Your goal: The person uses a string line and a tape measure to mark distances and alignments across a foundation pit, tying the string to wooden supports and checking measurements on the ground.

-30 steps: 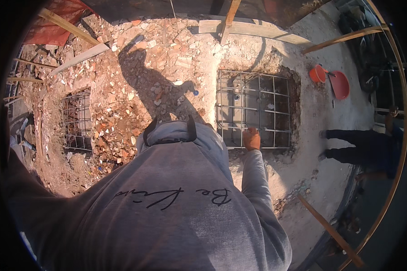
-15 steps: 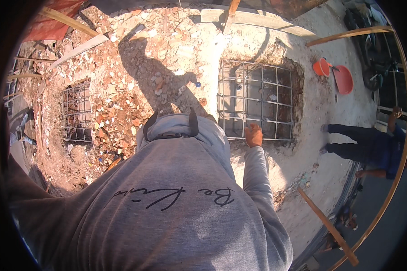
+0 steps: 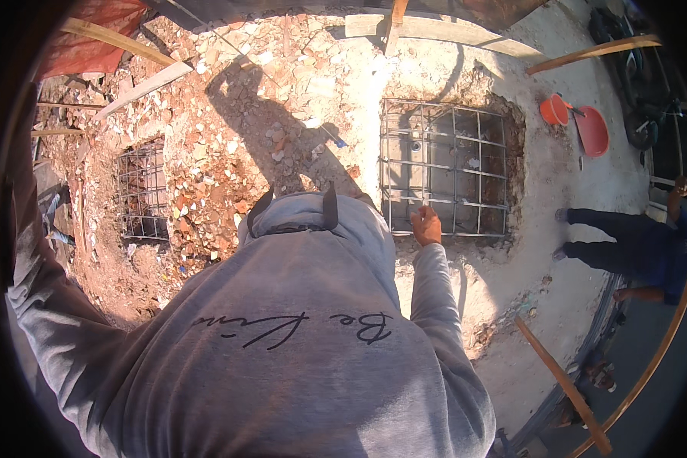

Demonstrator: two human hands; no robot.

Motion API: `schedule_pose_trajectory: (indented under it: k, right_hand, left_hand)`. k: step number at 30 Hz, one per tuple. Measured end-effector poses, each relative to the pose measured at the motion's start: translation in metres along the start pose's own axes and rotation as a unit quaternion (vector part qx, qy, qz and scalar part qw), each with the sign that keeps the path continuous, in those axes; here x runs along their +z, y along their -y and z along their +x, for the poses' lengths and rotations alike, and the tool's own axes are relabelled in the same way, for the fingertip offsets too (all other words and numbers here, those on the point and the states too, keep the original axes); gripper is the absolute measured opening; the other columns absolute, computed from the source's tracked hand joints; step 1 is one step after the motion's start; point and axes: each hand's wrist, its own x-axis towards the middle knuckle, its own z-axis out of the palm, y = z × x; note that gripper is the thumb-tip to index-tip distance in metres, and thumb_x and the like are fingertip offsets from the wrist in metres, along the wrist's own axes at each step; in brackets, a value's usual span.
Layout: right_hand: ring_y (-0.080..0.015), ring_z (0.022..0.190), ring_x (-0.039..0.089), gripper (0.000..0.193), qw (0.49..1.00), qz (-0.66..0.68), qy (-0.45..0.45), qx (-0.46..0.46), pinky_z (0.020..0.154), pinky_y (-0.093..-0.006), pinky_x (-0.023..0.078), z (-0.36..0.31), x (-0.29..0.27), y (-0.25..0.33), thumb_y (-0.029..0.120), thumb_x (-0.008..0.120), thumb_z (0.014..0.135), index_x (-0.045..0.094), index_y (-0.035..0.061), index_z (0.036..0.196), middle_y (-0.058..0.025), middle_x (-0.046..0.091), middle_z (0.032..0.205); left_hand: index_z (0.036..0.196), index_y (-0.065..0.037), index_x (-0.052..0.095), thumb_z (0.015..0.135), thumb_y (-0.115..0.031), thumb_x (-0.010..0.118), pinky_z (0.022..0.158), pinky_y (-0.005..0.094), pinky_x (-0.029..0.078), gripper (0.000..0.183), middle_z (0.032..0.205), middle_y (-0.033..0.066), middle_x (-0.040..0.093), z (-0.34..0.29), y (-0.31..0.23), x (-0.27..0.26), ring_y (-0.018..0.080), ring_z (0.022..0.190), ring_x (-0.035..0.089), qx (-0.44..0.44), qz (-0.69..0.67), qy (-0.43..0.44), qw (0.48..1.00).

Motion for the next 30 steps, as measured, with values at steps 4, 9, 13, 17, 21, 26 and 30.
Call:
schedule_pose_trajectory:
  k: [4,9,13,17,21,26,30]
  right_hand:
    - [-0.0308,0.098,0.068,0.046,0.996,0.029,0.001,0.081,0.086,-0.0399,0.053,-0.001,0.01,0.006,0.031,0.068,0.083,0.063,-0.0004,0.116,-0.0198,0.07,0.105]
    - [-0.0312,0.098,0.068,0.047,0.992,0.016,0.111,0.054,0.086,-0.0401,0.052,0.031,0.032,0.04,0.034,0.066,0.084,0.062,0.0042,0.119,-0.0171,0.07,0.102]
    - [-0.0371,0.099,0.066,0.043,0.984,0.01,0.175,0.024,0.086,-0.0448,0.051,0.075,0.089,0.016,0.035,0.064,0.084,0.06,0.0095,0.119,-0.0199,0.07,0.104]
    - [-0.033,0.093,0.066,0.04,0.976,-0.088,0.2,0.01,0.083,-0.0433,0.05,0.117,0.148,0.01,0.032,0.065,0.087,0.058,0.0114,0.12,-0.0147,0.069,0.096]
    - [-0.0338,0.094,0.066,0.039,0.977,-0.054,0.204,0.022,0.083,-0.0447,0.05,0.167,0.231,0.008,0.03,0.063,0.089,0.058,0.0112,0.123,-0.0162,0.07,0.096]
    - [-0.0354,0.105,0.063,0.043,0.98,0.012,0.173,0.097,0.092,-0.0445,0.049,0.261,0.376,-0.005,0.029,0.061,0.09,0.052,0.021,0.131,-0.0189,0.066,0.111]
    - [-0.041,0.108,0.061,0.054,0.99,-0.035,0.058,0.128,0.09,-0.0477,0.05,0.326,0.486,-0.021,0.041,0.064,0.088,0.05,0.0198,0.135,-0.021,0.051,0.137]
  left_hand:
    - [0.09,0.003,0.05,0.067,0.019,0.058,0.067,0.0328,0.033,0.029,0.079,0.0121,0.044,-0.052,0.002,0.006,0.021,0.072,0.041,-0.058,0.015,-0.139,0.989]
    - [0.09,0.004,0.05,0.07,0.019,0.059,0.069,0.0344,0.034,0.027,0.08,0.013,0.045,-0.186,-0.036,-0.039,0.0221,0.074,0.042,-0.268,0.141,-0.167,0.938]
    - [0.091,0.001,0.054,0.088,0.0,0.068,0.069,0.0293,0.039,0.015,0.083,0.0063,0.05,-0.283,-0.027,-0.051,0.0145,0.077,0.045,-0.436,0.201,-0.195,0.855]
    - [0.089,-0.003,0.057,0.094,-0.019,0.071,0.067,0.0233,0.04,0.022,0.08,-0.0018,0.05,-0.43,0.03,-0.031,0.0076,0.076,0.045,-0.554,0.273,-0.189,0.764]
    - [0.084,-0.005,0.054,0.094,-0.013,0.068,0.063,0.0252,0.037,0.02,0.075,-0.0032,0.046,-0.575,0.061,0.083,0.0083,0.071,0.041,-0.661,0.236,-0.084,0.708]
    - [0.074,-0.007,0.044,0.088,0.0,0.062,0.057,0.0276,0.032,0.024,0.07,-0.0007,0.038,-0.549,0.058,0.379,0.0099,0.064,0.033,-0.739,-0.053,0.082,0.667]
    - [0.079,-0.005,0.054,0.08,0.0,0.068,0.059,0.0252,0.042,0.015,0.072,0.003,0.054,-0.517,0.057,0.529,0.0097,0.062,0.048,-0.738,-0.238,0.09,0.625]
